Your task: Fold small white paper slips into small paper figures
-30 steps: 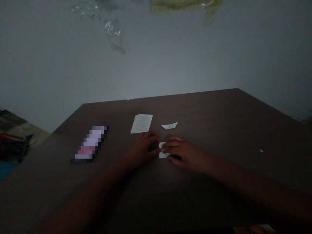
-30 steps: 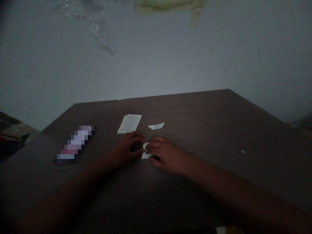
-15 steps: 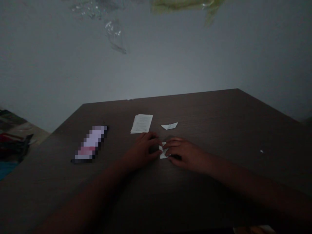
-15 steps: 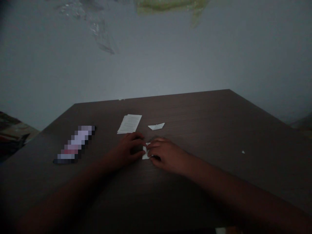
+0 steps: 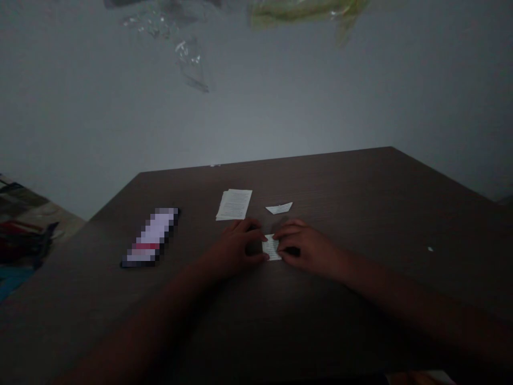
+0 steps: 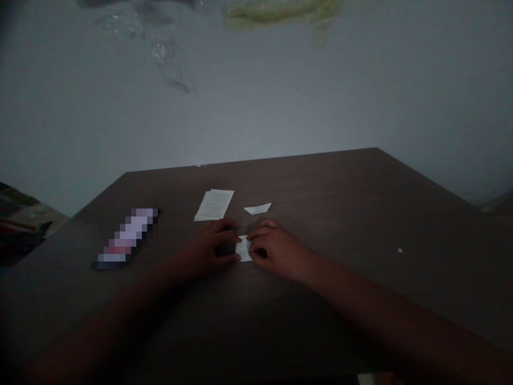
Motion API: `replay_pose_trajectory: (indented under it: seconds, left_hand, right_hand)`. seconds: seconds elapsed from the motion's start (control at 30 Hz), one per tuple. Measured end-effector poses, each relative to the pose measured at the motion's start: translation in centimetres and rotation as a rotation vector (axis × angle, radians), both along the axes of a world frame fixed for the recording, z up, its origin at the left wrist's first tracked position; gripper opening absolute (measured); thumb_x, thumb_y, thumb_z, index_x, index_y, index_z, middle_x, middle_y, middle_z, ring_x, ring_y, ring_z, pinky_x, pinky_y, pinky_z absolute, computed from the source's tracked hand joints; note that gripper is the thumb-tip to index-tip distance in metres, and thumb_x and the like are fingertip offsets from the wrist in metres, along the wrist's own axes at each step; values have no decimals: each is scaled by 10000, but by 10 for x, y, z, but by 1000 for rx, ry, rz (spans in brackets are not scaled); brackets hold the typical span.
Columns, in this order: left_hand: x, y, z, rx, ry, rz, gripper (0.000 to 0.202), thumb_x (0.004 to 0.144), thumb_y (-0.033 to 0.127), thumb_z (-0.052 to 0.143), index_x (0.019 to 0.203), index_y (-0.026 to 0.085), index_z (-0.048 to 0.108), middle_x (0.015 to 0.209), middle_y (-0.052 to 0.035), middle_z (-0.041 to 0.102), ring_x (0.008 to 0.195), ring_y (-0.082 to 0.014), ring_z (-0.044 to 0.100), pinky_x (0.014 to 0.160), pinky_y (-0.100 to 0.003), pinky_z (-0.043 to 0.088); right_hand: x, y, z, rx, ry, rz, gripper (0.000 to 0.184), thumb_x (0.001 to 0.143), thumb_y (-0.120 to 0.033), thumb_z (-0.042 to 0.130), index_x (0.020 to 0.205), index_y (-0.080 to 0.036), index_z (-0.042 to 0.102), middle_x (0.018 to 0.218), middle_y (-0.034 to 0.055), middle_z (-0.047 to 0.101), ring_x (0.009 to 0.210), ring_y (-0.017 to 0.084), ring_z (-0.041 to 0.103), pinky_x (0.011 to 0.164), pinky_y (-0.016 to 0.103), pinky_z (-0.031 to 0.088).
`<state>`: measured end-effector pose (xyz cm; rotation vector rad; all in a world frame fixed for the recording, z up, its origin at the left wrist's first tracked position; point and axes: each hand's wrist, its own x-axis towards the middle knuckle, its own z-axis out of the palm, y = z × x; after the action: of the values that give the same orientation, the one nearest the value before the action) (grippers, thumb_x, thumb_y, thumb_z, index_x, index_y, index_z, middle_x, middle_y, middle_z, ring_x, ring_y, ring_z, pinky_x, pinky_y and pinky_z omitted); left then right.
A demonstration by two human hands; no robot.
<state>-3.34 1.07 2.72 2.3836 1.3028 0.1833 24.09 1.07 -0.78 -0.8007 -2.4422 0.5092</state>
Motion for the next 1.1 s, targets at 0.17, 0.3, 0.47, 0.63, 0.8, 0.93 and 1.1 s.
replay_pose_trajectory:
  seconds: [0.17, 0.3, 0.47, 0.63, 0.8, 0.93, 1.1]
  left_hand:
    - [2, -1, 2, 16, 16, -4, 382, 1017, 279, 927, 1393, 261, 860, 1737, -133, 663, 1623, -402, 615, 1382, -619, 503]
    - [0, -1, -2, 50, -12, -20, 381, 987, 270, 938, 1361, 270, 867, 1696, -132, 694, 1595, -422, 644, 1353, -628, 540]
    - [-1, -2, -4, 63, -28, -26, 337, 1012, 275, 909, 1347, 261, 867, 1690, -134, 685, 1589, -440, 641, 1351, -659, 534]
    - [-1, -1, -5, 52, -23, -31, 357, 1018, 289, 931, 1364, 244, 857, 1690, -155, 679, 1585, -437, 640, 1347, -673, 529]
    - [-3, 2, -9, 54, -23, -46, 372, 1014, 349, 946, 1366, 267, 854, 1690, -145, 672, 1587, -435, 624, 1339, -698, 525]
    - [-2, 1, -7, 35, -23, -31, 373, 1013, 328, 939, 1371, 267, 850, 1693, -132, 666, 1599, -424, 619, 1358, -674, 519]
    - [0, -1, -4, 42, -41, -35, 372, 996, 316, 941, 1359, 287, 866, 1666, -135, 691, 1572, -445, 647, 1345, -686, 536]
  right_hand:
    - [1, 1, 1, -13, -10, -17, 143, 1038, -125, 849, 971, -249, 875, 1257, 85, 905, 1223, 285, 812, 1195, 515, 604]
    - [-2, -1, 0, -39, -34, -51, 96, 1037, -168, 887, 993, -247, 855, 1243, 89, 893, 1210, 296, 809, 1184, 533, 600]
    - [1, -1, 2, -77, -51, -49, 99, 1038, -176, 898, 1023, -266, 858, 1302, 87, 881, 1281, 310, 794, 1222, 546, 569]
    - [4, 5, 0, -65, -29, -78, 115, 1038, -155, 876, 1075, -264, 868, 1285, 86, 882, 1256, 300, 798, 1210, 533, 565]
    - [2, 16, -8, -28, -9, -145, 157, 1037, -103, 815, 1008, -253, 853, 1167, 67, 883, 1162, 278, 810, 1177, 526, 570]
    - [3, 14, -8, 18, 38, -151, 104, 1049, -150, 819, 1054, -247, 856, 1219, 89, 876, 1183, 289, 794, 1143, 526, 589]
    - [4, 3, -2, 35, 21, 47, 90, 1028, -246, 885, 1116, -265, 876, 1354, 97, 873, 1318, 314, 773, 1204, 552, 586]
